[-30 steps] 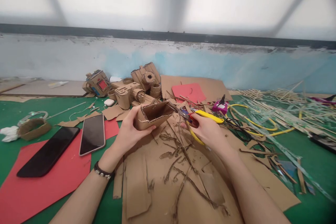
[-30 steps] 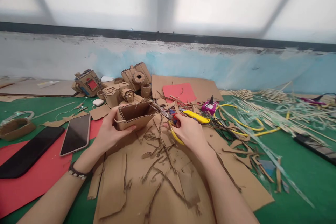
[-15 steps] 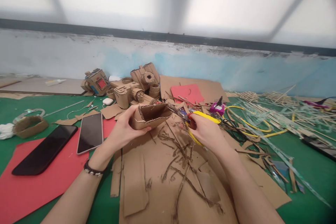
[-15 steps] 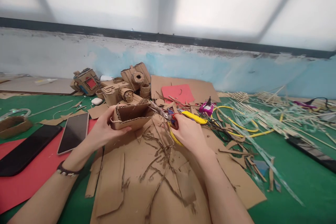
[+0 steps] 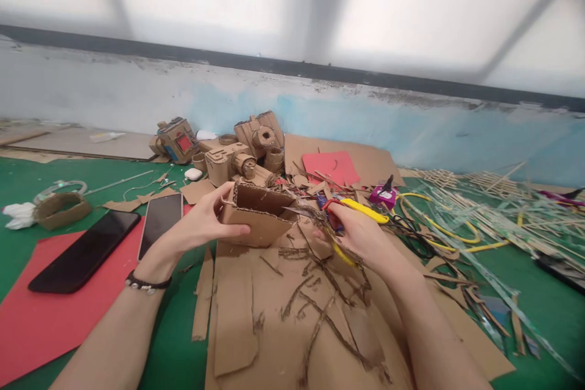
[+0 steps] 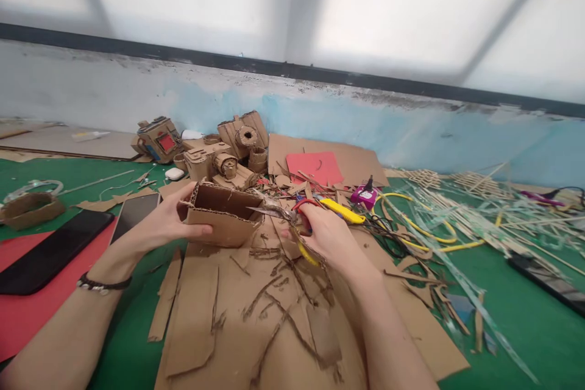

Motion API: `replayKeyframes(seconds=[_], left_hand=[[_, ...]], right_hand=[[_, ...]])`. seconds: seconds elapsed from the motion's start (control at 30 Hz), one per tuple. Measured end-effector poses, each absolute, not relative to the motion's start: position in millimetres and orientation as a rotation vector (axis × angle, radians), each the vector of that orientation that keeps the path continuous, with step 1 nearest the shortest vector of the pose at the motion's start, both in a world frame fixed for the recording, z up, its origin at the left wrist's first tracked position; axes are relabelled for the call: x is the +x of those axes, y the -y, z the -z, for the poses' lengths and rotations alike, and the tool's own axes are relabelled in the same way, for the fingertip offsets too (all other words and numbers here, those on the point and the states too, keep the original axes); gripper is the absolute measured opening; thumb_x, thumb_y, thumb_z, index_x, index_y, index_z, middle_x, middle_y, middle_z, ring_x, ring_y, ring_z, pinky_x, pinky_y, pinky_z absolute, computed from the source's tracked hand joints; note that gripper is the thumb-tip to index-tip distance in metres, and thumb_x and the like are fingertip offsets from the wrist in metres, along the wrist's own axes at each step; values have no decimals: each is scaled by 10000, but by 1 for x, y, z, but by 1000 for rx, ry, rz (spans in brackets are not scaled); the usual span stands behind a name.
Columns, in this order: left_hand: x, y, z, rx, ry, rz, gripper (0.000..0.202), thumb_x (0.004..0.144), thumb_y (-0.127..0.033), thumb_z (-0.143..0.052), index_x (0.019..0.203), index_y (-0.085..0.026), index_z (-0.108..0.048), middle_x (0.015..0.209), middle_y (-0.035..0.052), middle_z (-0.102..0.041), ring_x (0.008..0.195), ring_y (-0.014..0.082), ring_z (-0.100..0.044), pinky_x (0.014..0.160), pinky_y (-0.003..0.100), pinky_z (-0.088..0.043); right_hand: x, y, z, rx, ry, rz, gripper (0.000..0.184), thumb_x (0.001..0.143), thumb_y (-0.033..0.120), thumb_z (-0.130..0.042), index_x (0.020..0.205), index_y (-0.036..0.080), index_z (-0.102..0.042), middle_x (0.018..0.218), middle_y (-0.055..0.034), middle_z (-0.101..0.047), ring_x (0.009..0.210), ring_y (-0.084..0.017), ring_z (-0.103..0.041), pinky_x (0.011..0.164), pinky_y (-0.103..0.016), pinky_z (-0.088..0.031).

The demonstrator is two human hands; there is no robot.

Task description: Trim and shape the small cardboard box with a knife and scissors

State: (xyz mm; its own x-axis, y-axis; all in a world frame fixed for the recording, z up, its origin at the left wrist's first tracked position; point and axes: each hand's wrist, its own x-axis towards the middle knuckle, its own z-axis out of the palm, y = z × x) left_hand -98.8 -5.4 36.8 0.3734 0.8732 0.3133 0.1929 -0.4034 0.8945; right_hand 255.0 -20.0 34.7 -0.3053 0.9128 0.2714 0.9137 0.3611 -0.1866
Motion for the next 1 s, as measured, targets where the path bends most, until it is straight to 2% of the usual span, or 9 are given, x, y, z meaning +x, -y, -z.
replayKeyframes(seconds=[0.1,0.2,0.37,0.5,0.6,0.7,0.8,0.87,1.0], left_hand=[[-103,6,-36,1798,-908,-1034,625,774,-421,-949,1328,-238,-725,1175,92,-842,1021,319,-829,804,384,-706],[-105,6,-35,1748,-888,-1015,687,796,-403,-937,1413,-223,-695,1231,93,-834,1054,314,-815,856,421,-701],[-109,5,-33,1719,-868,-965,718,761,-369,-950,1420,-233,-700,1268,99,-829,1070,326,-812,890,452,-693],[-112,3,-31,1755,-892,-982,735,721,-401,-976,1387,-224,-721,1260,106,-833,1108,345,-803,931,478,-682],[-112,3,-32,1742,-879,-990,793,726,-459,-979,1428,-219,-699,1268,112,-832,1114,360,-805,935,492,-681],[-111,3,-34,1754,-872,-967,828,723,-495,-979,1442,-208,-687,1279,123,-829,1153,380,-798,951,504,-678],[-112,5,-37,1745,-873,-905,847,710,-464,-995,1447,-194,-677,1390,140,-789,1243,369,-768,1045,477,-646],[-113,6,-38,1714,-846,-883,864,711,-447,-1002,1464,-188,-666,1469,145,-749,1300,360,-740,1093,447,-619],[-114,5,-37,1658,-799,-904,879,740,-440,-992,1511,-200,-645,1525,136,-717,1359,357,-701,1119,419,-594]], right_hand=[[259,19,-35,-1659,2295,-63,371,932,631,-667,912,262,-699,822,-47,-723,728,-225,-602,666,-315,-415],[264,19,-33,-1618,2258,-65,369,937,638,-665,908,273,-712,873,-49,-740,809,-234,-624,720,-318,-454],[257,22,-33,-1495,2371,-121,357,974,599,-637,1025,251,-700,939,-72,-746,827,-244,-644,734,-330,-454],[256,23,-36,-1606,2375,22,322,999,583,-623,1052,276,-700,961,-67,-768,849,-253,-679,722,-322,-416],[256,24,-38,-1700,2376,116,325,981,604,-652,1020,284,-686,1004,-68,-782,888,-260,-691,693,-311,-379],[249,26,-40,-1630,2439,91,349,976,607,-659,977,257,-649,982,-83,-771,871,-261,-679,683,-307,-374],[241,29,-38,-1500,2442,129,394,1020,621,-590,951,234,-620,921,-94,-751,799,-248,-653,676,-309,-373],[241,31,-36,-1496,2412,180,419,1051,623,-544,928,231,-624,848,-84,-744,747,-240,-641,646,-308,-335],[245,31,-33,-1545,2373,266,415,1050,604,-575,873,234,-643,735,-66,-729,698,-236,-642,625,-316,-275]])
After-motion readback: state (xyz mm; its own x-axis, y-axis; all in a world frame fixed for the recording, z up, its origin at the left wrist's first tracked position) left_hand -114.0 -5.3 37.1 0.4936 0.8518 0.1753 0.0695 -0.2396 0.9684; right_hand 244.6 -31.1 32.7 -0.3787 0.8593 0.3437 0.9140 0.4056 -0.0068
